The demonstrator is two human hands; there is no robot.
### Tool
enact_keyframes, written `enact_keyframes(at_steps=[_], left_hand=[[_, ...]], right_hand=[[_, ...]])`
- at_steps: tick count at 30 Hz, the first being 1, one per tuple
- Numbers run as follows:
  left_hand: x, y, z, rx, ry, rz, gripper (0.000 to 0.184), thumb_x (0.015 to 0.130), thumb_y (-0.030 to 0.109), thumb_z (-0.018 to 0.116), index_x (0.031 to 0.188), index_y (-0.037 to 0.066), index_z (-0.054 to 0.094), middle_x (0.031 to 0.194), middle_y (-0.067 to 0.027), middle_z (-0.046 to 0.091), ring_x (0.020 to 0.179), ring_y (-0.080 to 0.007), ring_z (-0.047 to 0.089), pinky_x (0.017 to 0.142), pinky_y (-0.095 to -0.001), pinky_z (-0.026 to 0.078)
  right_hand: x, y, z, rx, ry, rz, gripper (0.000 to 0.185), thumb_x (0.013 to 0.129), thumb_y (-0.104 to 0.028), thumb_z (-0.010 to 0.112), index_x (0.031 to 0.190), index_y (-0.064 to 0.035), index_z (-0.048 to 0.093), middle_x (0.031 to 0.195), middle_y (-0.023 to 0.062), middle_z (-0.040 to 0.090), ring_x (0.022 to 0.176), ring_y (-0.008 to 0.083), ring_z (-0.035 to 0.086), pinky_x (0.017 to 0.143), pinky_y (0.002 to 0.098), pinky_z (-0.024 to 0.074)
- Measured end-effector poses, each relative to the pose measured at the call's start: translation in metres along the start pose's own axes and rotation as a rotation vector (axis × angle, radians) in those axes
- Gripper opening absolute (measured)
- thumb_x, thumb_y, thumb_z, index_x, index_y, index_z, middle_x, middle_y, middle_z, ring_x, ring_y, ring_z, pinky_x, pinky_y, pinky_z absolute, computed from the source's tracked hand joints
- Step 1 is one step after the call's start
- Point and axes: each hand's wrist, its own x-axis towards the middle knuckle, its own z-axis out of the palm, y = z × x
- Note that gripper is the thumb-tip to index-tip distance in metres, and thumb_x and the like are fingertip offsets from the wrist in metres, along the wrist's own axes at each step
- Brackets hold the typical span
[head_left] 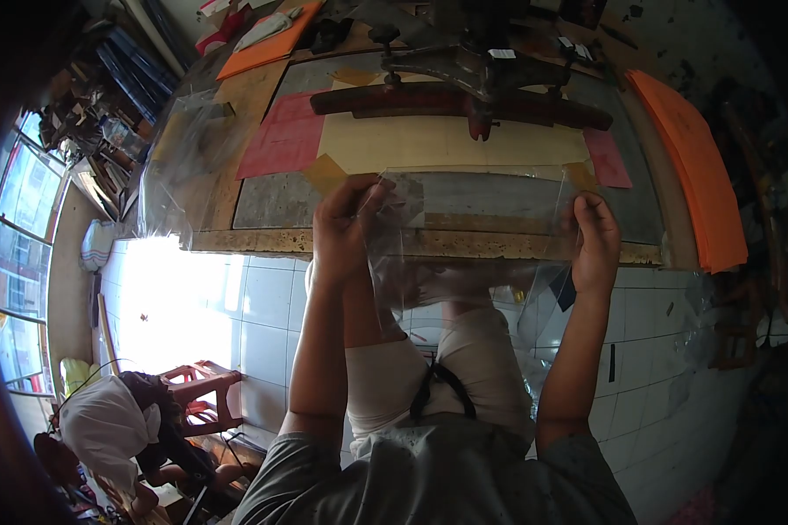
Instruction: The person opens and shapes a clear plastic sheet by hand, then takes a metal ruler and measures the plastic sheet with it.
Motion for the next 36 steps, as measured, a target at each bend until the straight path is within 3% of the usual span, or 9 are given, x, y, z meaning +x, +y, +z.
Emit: enact_keyframes(at_steps=[3, 11, 17, 22, 27, 36], left_hand=[[-0.001, 0.006, -0.001, -0.096, 0.017, -0.173, 0.013, 0.099, 0.010, 0.066, 0.103, -0.002, 0.069, 0.092, -0.0059, 0.074, 0.081, -0.0105, 0.068, 0.071, -0.0245, 0.052], [-0.001, 0.018, -0.003, -0.153, -0.022, -0.263, 0.016, 0.100, 0.014, 0.066, 0.103, -0.001, 0.070, 0.089, -0.0032, 0.073, 0.074, -0.0064, 0.063, 0.065, -0.0224, 0.049], [-0.001, 0.006, 0.001, -0.034, 0.031, -0.123, 0.018, 0.102, 0.016, 0.063, 0.103, -0.001, 0.070, 0.089, -0.0045, 0.073, 0.078, -0.0051, 0.062, 0.068, -0.0196, 0.046], [0.000, 0.009, -0.008, -0.225, -0.143, -0.312, 0.017, 0.101, 0.013, 0.064, 0.106, -0.002, 0.067, 0.093, -0.0063, 0.072, 0.088, -0.0115, 0.069, 0.073, -0.0219, 0.050], [0.002, 0.005, -0.010, -0.402, -0.256, -0.298, 0.020, 0.098, 0.010, 0.068, 0.112, -0.004, 0.062, 0.096, -0.0079, 0.071, 0.098, -0.0211, 0.073, 0.080, -0.0294, 0.058], [0.002, 0.002, -0.008, -0.383, -0.264, -0.339, 0.019, 0.099, 0.007, 0.067, 0.112, -0.005, 0.060, 0.101, -0.0115, 0.070, 0.096, -0.0235, 0.074, 0.086, -0.0325, 0.058]], right_hand=[[0.000, 0.000, 0.001, -0.022, 0.000, -0.013, 0.020, 0.099, -0.023, 0.068, 0.106, -0.0052, 0.066, 0.089, -0.0039, 0.064, 0.079, 0.0047, 0.059, 0.070, 0.0230, 0.0525], [-0.001, 0.000, 0.000, -0.020, 0.004, -0.023, 0.019, 0.099, -0.024, 0.068, 0.106, -0.0058, 0.066, 0.088, -0.0040, 0.063, 0.079, 0.0049, 0.059, 0.070, 0.0240, 0.0523], [-0.001, 0.001, 0.000, -0.008, -0.010, -0.021, 0.020, 0.100, -0.024, 0.068, 0.106, -0.0056, 0.066, 0.088, -0.0042, 0.063, 0.079, 0.0052, 0.059, 0.070, 0.0243, 0.0524], [0.001, 0.003, -0.004, -0.025, 0.037, -0.045, 0.022, 0.100, -0.026, 0.068, 0.108, -0.0060, 0.065, 0.090, -0.0038, 0.062, 0.080, 0.0058, 0.058, 0.069, 0.0245, 0.0525], [0.000, 0.001, -0.005, 0.012, 0.055, -0.014, 0.020, 0.100, -0.027, 0.067, 0.108, -0.0087, 0.065, 0.090, -0.0042, 0.063, 0.081, 0.0049, 0.058, 0.071, 0.0205, 0.0484], [0.002, 0.006, -0.008, -0.043, 0.043, -0.039, 0.022, 0.100, -0.027, 0.067, 0.111, -0.0086, 0.064, 0.092, -0.0041, 0.062, 0.083, 0.0057, 0.057, 0.071, 0.0234, 0.0499]])
